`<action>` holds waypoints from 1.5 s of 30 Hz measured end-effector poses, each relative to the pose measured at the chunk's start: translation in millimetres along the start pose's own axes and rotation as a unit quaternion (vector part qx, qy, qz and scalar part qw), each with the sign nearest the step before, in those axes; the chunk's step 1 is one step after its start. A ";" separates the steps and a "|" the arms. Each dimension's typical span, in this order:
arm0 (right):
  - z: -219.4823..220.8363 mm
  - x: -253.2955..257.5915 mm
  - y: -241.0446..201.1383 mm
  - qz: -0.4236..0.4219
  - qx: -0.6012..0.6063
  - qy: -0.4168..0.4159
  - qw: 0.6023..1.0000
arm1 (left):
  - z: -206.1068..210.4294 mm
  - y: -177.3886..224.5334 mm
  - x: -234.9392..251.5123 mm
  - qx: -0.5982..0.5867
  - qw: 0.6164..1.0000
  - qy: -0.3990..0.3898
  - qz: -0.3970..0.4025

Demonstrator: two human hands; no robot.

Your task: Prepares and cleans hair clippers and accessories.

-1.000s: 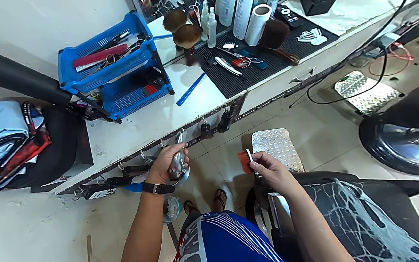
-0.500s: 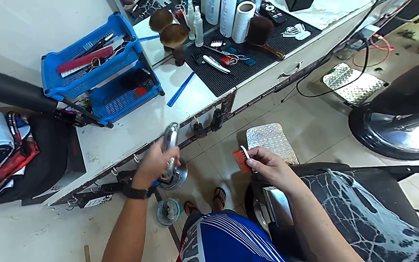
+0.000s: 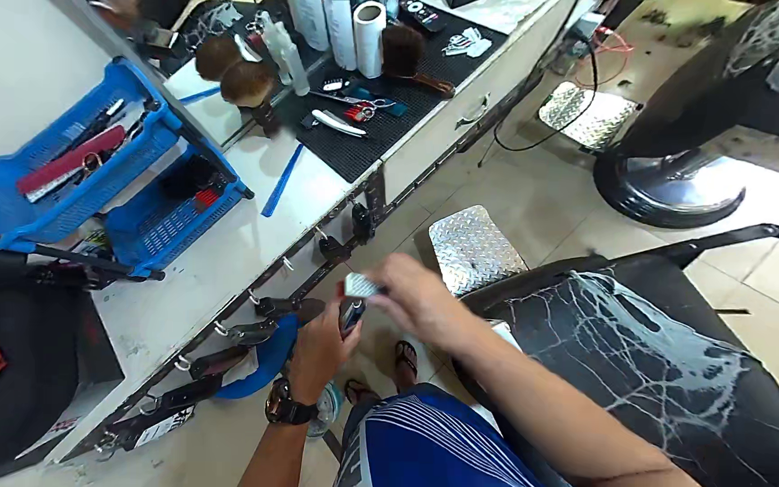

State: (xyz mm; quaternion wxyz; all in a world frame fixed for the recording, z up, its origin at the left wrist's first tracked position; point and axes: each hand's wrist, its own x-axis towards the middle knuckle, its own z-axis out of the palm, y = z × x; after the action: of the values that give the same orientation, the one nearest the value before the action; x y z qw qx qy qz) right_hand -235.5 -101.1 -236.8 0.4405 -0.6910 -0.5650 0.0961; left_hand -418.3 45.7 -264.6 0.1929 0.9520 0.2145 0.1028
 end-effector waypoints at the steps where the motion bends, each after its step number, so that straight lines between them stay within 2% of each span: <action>1: 7.0 -2.0 5.7 -0.010 0.013 -0.010 1.000 | 0.6 1.3 0.6 -0.001 1.000 0.005 0.003; 4: 3.1 -17.4 42.4 0.034 0.000 -0.072 0.997 | -1.6 -6.8 -6.3 -0.012 0.999 -0.019 -0.042; 7: 3.6 -7.3 13.5 0.017 0.028 -0.011 0.999 | 6.7 -2.1 -11.0 -0.027 0.999 -0.018 -0.037; 9: 16.2 -7.7 19.6 -0.003 0.057 -0.016 0.998 | 7.4 -0.2 -10.3 -0.044 0.998 -0.007 -0.037; 12: 9.8 -12.4 46.9 0.047 0.030 -0.054 0.997 | 8.5 -6.8 -16.3 -0.062 0.996 -0.012 -0.066; 15: 14.0 3.5 21.3 0.011 0.081 -0.013 0.997 | 14.4 1.5 -17.7 -0.073 0.995 -0.017 -0.063; 17: 28.1 -1.4 38.4 0.024 0.073 -0.044 0.996 | 8.8 0.9 -13.8 -0.111 0.988 -0.014 -0.104; 18: 27.3 -9.8 58.1 0.061 0.034 -0.097 0.993 | 7.4 -2.8 -12.9 -0.149 0.978 -0.006 -0.144; 20: 20.6 -27.1 87.0 0.149 0.004 -0.185 0.971 | 1.2 -15.0 -11.8 -0.230 0.952 0.020 -0.203; 23: 11.9 -39.9 93.7 0.188 0.042 -0.131 0.973 | -16.9 -28.1 0.3 -0.349 0.908 0.055 -0.225; 25: 17.6 -45.5 94.6 0.205 0.080 -0.102 0.970 | -35.6 -32.6 8.4 -0.424 0.873 0.040 -0.240; 29: 29.5 -52.4 95.8 0.243 0.171 -0.115 0.948 | -63.5 -40.7 21.4 -0.522 0.795 -0.025 -0.308; 34: 32.9 -54.6 90.2 0.282 0.258 -0.125 0.915 | -79.4 -48.4 34.9 -0.594 0.708 -0.044 -0.379; 39: 32.1 -49.9 86.6 0.293 0.356 -0.118 0.879 | -82.8 -70.7 37.5 -0.737 0.549 -0.067 -0.389; 41: 32.4 -51.4 88.5 0.290 0.385 -0.114 0.869 | -78.6 -76.0 32.8 -0.757 0.528 -0.075 -0.377; 45: 35.5 -49.9 89.3 0.289 0.410 -0.127 0.856 | -74.6 -82.6 29.5 -0.773 0.519 -0.087 -0.354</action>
State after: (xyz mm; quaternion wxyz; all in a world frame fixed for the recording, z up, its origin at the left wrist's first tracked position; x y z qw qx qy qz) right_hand -212.8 -124.2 -340.1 0.5605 -0.5619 -0.3007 0.5288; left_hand -443.4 151.9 -227.7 0.8911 0.2782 0.3520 0.0684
